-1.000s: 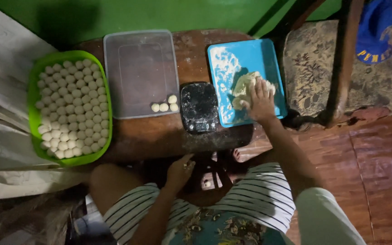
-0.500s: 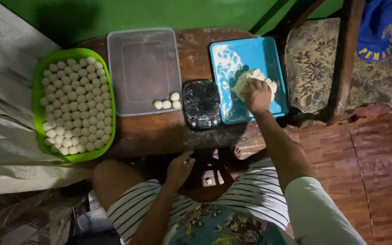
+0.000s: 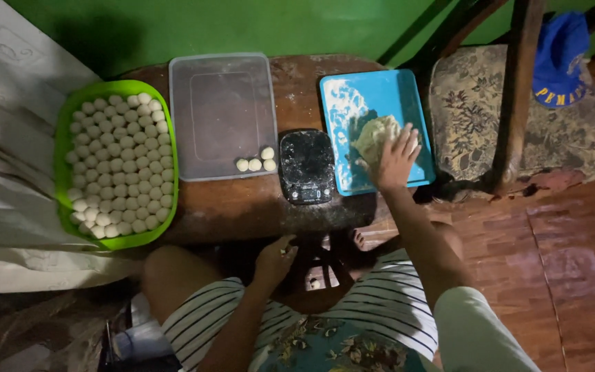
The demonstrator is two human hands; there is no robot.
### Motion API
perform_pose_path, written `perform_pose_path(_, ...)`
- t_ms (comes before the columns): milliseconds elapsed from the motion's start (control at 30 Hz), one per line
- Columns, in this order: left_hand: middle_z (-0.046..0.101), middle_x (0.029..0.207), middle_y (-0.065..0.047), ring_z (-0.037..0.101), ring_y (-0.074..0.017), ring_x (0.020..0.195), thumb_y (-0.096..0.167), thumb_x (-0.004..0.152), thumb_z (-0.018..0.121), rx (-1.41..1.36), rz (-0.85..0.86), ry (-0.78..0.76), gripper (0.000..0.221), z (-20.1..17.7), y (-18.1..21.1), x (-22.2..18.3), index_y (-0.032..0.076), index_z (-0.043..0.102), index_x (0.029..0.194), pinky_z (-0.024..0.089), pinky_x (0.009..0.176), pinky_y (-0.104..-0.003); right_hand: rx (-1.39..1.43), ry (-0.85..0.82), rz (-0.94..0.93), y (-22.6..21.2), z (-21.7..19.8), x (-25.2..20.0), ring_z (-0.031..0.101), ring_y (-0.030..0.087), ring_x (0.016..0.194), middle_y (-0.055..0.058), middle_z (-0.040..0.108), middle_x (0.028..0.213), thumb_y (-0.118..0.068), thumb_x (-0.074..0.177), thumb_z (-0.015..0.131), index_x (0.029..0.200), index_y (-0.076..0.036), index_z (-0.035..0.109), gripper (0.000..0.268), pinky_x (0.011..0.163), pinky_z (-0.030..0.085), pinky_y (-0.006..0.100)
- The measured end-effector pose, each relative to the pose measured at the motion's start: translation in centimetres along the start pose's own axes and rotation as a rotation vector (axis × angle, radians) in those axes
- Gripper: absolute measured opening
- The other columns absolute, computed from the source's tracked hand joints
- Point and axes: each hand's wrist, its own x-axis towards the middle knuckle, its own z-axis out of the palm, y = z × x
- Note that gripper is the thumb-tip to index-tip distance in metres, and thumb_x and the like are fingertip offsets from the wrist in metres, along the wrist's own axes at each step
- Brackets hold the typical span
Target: The person takes pieces of dough from a container and rolls them into small balls by hand before placing them into another container.
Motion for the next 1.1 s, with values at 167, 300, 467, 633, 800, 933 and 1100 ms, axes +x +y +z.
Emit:
perform_pose_path(167,0.078,0.094,-0.015,0.074,-0.027,0.082,0.02,0.102,0.065,0.099,0.081,0.01,0.032,0.1,0.5,-0.4,0.011,0.067,0.133,0.063,0.072,-0.039,0.041,-0.596,0.408,4.9,9.6,0.6,0.037,0.043,0.141,0.02,0.046,0.147,-0.067,0.066,0.08,0.161,-0.017,0.026,0.12,0.096,0.052,0.061)
perform_pose_path(300,0.076,0.097,-0.018,0.074,-0.0299,0.086,0.023,0.102,0.065,-0.021,0.035,0.015,0.034,0.7,-0.2,0.2,0.012,0.067,0.134,0.061,0.073,-0.043,0.07,-0.543,0.33,8.9,12.8,1.0,0.059,0.044,0.125,0.012,0.064,0.128,-0.065,0.07,0.081,0.149,-0.032,0.046,0.093,0.096,0.053,0.057)
perform_pose_path(467,0.076,0.102,-0.019,0.073,-0.0338,0.092,0.024,0.103,0.062,-0.006,-0.026,-0.035,0.035,0.4,0.7,0.3,0.014,0.066,0.136,0.061,0.08,-0.045,0.291,-0.592,0.395,12.6,11.1,2.8,0.074,0.047,0.087,0.02,0.076,0.093,-0.063,0.072,0.084,0.121,-0.026,0.078,0.062,0.071,0.058,0.055)
perform_pose_path(633,0.075,0.107,-0.014,0.073,-0.03,0.099,0.03,0.104,0.059,0.022,-0.083,-0.107,0.037,0.1,1.1,0.1,0.02,0.064,0.14,0.061,0.086,-0.042,0.871,-0.652,0.489,15.1,12.3,2.3,0.066,0.047,0.106,0.028,0.065,0.112,-0.04,0.079,0.084,0.124,-0.002,0.064,0.062,0.09,0.052,0.052)
perform_pose_path(800,0.075,0.101,-0.014,0.072,-0.0285,0.092,0.021,0.103,0.06,0.008,-0.015,-0.098,0.037,0.8,0.3,0.2,0.016,0.063,0.139,0.06,0.083,-0.041,1.146,-0.851,0.607,11.2,5.2,3.0,0.068,0.016,0.108,0.003,0.073,0.115,-0.04,0.088,0.074,0.134,-0.009,0.068,0.056,0.088,0.048,0.016)
perform_pose_path(933,0.075,0.096,-0.013,0.073,-0.0266,0.087,0.017,0.1,0.066,0.053,0.128,-0.041,0.037,1.3,-0.3,-0.2,0.014,0.063,0.137,0.062,0.079,-0.039,0.346,-0.433,-0.017,10.8,10.2,-0.9,0.051,0.057,0.129,0.033,0.04,0.149,-0.028,0.095,0.064,0.161,-0.013,0.038,0.073,0.101,0.039,0.075)
perform_pose_path(1100,0.076,0.093,-0.015,0.073,-0.0306,0.084,0.018,0.099,0.067,0.039,0.179,-0.017,0.035,1.1,-0.4,-0.5,0.01,0.066,0.133,0.061,0.076,-0.043,0.037,-0.013,-0.206,5.0,4.7,-2.6,0.042,0.052,0.144,0.032,0.042,0.158,-0.01,0.097,0.056,0.148,0.001,0.058,0.052,0.109,0.038,0.065)
